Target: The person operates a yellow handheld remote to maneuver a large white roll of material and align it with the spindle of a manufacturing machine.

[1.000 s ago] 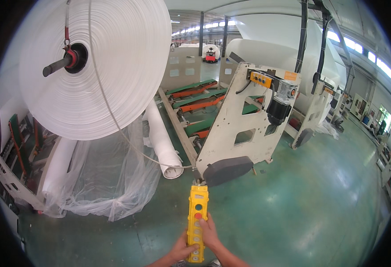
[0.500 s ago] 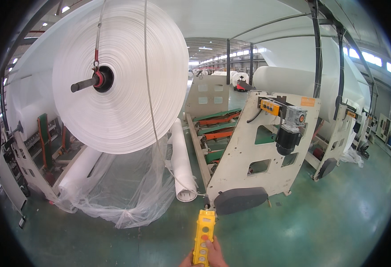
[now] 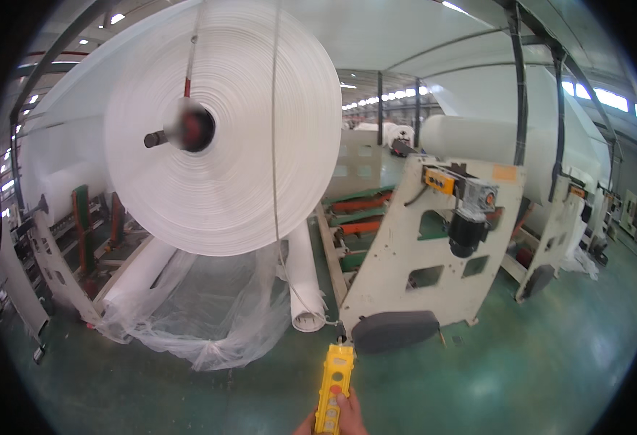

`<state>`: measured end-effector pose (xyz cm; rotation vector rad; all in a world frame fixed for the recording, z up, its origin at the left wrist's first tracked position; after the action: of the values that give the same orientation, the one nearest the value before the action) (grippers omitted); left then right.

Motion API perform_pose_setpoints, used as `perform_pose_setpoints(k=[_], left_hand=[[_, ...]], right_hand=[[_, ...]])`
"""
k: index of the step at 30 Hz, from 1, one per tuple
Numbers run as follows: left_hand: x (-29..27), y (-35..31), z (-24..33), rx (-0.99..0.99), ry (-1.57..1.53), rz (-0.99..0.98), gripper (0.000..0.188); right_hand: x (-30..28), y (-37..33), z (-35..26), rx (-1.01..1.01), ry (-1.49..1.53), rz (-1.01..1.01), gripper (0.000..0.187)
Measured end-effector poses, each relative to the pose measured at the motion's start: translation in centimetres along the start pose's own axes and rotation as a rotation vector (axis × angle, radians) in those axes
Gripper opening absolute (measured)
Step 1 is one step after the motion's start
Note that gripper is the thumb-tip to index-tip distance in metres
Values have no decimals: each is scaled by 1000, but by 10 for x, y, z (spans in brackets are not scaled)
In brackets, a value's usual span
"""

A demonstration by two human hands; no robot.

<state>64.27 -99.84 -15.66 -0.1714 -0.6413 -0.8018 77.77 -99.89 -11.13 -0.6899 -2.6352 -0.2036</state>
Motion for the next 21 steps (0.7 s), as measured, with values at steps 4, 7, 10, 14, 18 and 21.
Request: perform_pose_setpoints(k=[4,7,10,14,18,21], left_hand=[[-13,-9,5,-184,29,-26,88],[-1,-18,18,-38,84,-46,80],[-7,-21,2,-65,112,-124,80],[21,-26,7,-149,25,-155,77],[42,-16,4,-204,83,-228,76],[57,-4,-16,-152,138,-233,79]], right_hand=[[16,-16,-33,140,-103,-15,40],[16,-25,-24,92,-93,-23,40],[13,-35,-28,92,-84,27,41],[-3,-51,-41,111,-74,92,42],[-35,-51,-40,78,-67,157,39],[-63,-47,-44,-11,-42,136,39]])
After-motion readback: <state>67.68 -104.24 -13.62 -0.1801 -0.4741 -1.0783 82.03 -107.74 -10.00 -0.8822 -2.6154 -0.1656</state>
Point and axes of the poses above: each hand's wrist, its own y-axis towards the middle knuckle, its own x-axis out of the palm, z = x × y, the point moved 1 cm from there along y, towards the middle knuckle, and after that the axes turned 2 degrees about -y, right-handed, at the moved point
